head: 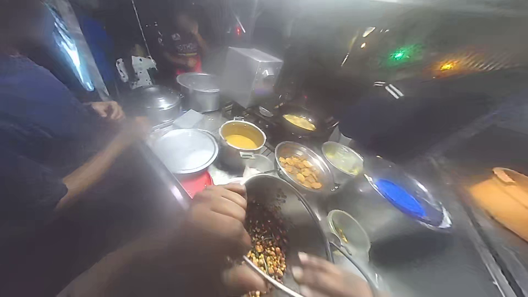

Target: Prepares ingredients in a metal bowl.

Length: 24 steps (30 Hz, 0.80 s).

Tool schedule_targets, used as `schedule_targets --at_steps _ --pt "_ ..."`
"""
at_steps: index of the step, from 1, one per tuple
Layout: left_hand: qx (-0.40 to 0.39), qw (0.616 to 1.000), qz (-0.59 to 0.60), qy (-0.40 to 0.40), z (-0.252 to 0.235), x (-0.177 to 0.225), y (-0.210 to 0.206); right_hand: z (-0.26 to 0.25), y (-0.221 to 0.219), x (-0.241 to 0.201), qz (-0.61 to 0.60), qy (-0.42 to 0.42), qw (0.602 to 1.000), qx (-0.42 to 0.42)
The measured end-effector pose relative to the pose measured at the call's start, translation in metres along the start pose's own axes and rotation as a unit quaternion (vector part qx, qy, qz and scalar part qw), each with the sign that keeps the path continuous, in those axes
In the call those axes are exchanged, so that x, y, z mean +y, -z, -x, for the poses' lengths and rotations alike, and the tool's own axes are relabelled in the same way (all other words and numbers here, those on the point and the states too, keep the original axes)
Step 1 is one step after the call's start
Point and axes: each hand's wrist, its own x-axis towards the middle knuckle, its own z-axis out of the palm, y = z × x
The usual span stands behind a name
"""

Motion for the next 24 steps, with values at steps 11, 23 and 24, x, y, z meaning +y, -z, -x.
schedule_targets --at_steps 11,23,24 --pt "0.061 0.988 -0.033 0.139 0.021 -0.007 0.0 -0.15 -0.045 0.086 0.018 -0.131 0.916 -0.379" --pt "0.061 0.967 0.05 0.242 0.026 0.001 0.006 -0.165 -0.034 0.075 -0.073 -0.175 0.888 -0.419" --pt "0.066 0.964 0.054 0.252 0.026 0.003 0.006 -0.165 -0.033 0.077 -0.082 -0.158 0.901 -0.396"
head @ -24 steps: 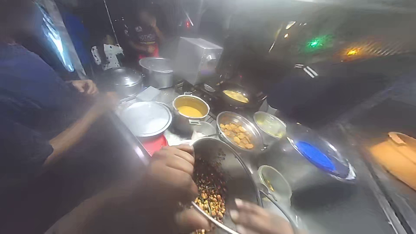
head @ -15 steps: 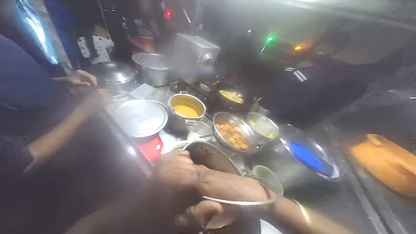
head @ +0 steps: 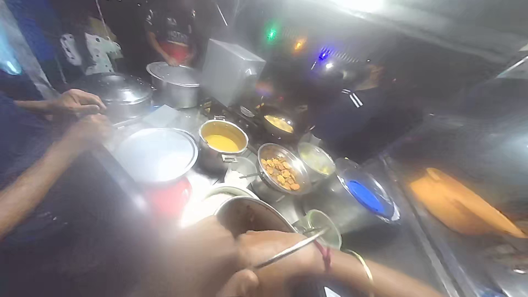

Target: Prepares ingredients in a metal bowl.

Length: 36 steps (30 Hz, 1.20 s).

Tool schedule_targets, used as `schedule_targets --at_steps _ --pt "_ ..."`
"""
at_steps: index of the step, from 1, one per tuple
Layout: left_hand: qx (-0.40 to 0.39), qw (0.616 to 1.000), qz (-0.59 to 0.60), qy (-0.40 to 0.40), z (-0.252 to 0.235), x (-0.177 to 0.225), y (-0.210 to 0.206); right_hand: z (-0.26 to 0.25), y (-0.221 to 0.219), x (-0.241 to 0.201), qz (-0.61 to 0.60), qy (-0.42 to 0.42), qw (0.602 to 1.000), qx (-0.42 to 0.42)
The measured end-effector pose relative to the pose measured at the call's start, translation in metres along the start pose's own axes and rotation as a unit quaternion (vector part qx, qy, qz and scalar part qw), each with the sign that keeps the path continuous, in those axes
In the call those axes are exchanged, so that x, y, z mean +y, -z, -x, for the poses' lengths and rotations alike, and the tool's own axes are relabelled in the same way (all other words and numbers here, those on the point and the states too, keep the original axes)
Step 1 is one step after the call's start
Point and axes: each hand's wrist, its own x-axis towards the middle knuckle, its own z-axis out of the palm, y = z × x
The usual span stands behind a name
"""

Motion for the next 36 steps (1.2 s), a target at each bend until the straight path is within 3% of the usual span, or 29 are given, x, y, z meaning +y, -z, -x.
schedule_targets --at_steps 6,16,26,32,36 --pt "-0.017 0.993 0.111 0.028 0.002 -0.006 0.008 0.002 0.004 0.002 -0.017 0.059 0.997 0.041" --pt "0.014 0.997 0.071 -0.009 0.003 -0.011 0.006 0.006 0.006 0.003 -0.031 0.083 0.994 0.068" --pt "0.042 0.992 0.108 -0.049 0.004 -0.018 0.0 0.021 0.016 0.008 -0.028 0.128 0.981 0.14" --pt "0.083 0.989 0.11 -0.056 -0.008 -0.03 -0.012 0.035 0.027 0.015 -0.071 0.189 0.949 0.243" --pt "0.153 0.985 0.071 -0.043 -0.028 -0.041 -0.021 0.041 0.048 0.034 -0.188 0.204 0.914 0.296"
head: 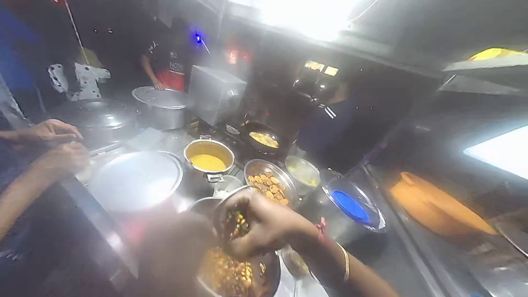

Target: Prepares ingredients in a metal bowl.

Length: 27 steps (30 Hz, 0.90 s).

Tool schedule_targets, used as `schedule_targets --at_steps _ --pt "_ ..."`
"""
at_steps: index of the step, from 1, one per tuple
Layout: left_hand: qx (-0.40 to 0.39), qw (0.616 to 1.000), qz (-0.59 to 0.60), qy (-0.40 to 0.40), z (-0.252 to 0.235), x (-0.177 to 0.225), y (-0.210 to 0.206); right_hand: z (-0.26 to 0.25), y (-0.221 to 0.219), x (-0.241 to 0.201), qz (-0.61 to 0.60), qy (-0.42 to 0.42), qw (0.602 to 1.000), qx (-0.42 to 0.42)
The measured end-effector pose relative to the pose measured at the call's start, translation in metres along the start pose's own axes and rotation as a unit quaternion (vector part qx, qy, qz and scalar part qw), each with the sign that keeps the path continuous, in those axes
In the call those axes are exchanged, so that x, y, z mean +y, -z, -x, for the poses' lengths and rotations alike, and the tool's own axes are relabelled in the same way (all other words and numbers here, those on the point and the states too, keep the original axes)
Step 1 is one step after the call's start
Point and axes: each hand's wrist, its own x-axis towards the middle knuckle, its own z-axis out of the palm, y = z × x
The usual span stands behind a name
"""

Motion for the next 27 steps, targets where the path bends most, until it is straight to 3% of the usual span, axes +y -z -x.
schedule_targets --at_steps 3,8,11,15,17,20,27 --pt "0.028 0.999 -0.035 -0.009 -0.006 -0.009 0.009 0.005 0.025 0.018 -0.05 0.019 0.996 0.069" --pt "0.06 0.988 -0.113 -0.086 -0.014 -0.004 0.037 0.03 0.042 0.056 -0.171 -0.06 0.963 0.199" --pt "0.017 0.974 -0.188 -0.124 0.003 -0.006 0.081 0.049 0.022 0.111 -0.227 -0.133 0.946 0.191" --pt "0.092 0.964 -0.249 -0.027 0.031 0.022 0.104 0.068 -0.031 0.198 -0.272 -0.301 0.899 0.163" --pt "0.099 0.966 -0.241 0.007 0.046 0.035 0.115 0.08 -0.057 0.226 -0.234 -0.389 0.878 0.152" --pt "0.056 0.97 -0.236 0.012 0.056 0.043 0.131 0.088 -0.06 0.25 -0.168 -0.447 0.864 0.158" --pt "-0.01 0.971 -0.237 0.034 0.053 0.051 0.139 0.047 -0.029 0.271 0.06 -0.447 0.874 0.182"
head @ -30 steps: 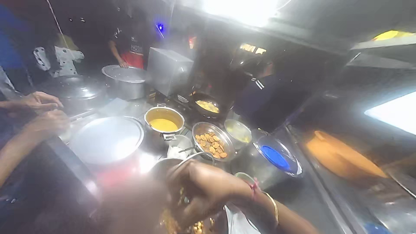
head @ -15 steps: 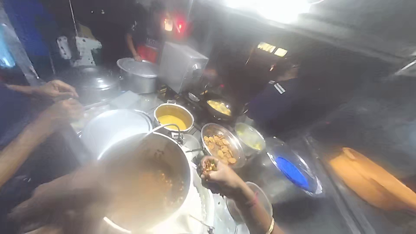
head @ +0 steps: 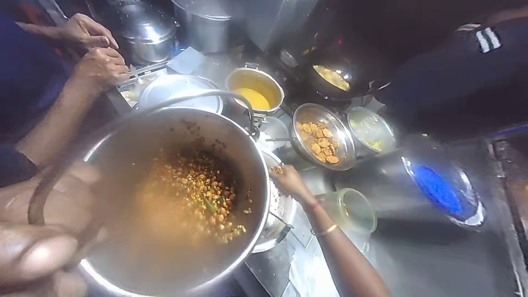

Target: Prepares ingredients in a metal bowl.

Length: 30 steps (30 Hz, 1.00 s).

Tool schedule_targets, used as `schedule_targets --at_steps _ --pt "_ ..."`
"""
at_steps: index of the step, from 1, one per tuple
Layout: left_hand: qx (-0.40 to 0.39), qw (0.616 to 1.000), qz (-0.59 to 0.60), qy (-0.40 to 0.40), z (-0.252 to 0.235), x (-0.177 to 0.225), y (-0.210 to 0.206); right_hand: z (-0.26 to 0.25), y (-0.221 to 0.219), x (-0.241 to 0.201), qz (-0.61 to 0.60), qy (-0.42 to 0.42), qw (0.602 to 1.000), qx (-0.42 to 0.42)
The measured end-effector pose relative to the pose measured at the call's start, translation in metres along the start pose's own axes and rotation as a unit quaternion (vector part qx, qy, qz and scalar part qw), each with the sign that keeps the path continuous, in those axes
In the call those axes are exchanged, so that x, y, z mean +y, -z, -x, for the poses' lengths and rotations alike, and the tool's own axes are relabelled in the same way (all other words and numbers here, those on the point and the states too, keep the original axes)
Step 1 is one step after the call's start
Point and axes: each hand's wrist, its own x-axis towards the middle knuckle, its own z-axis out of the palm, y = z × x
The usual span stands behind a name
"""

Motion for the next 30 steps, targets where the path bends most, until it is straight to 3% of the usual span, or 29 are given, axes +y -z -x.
schedule_targets --at_steps 6,11,16,19,21,24,30 --pt "0.0 0.997 0.069 0.023 0.01 -0.008 0.013 -0.024 -0.025 -0.057 0.074 0.08 0.99 -0.085" --pt "0.021 0.999 0.046 0.006 -0.006 0.005 -0.008 0.03 -0.05 -0.094 0.118 0.075 0.974 -0.179" --pt "0.034 0.999 0.037 0.006 -0.006 0.009 -0.009 0.044 -0.071 -0.052 0.191 0.087 0.934 -0.288" --pt "0.071 0.997 0.029 0.003 -0.005 0.011 -0.015 0.023 -0.072 0.0 0.232 0.08 0.948 -0.201" --pt "0.088 0.996 0.021 0.011 -0.006 0.011 -0.017 0.016 -0.053 0.004 0.244 0.007 0.959 -0.144" --pt "0.109 0.994 -0.022 0.008 -0.014 0.017 -0.028 0.002 -0.03 0.008 0.259 -0.022 0.964 -0.05" --pt "0.129 0.99 -0.033 -0.035 -0.008 0.001 -0.023 -0.018 -0.015 -0.005 0.264 0.06 0.962 -0.009"
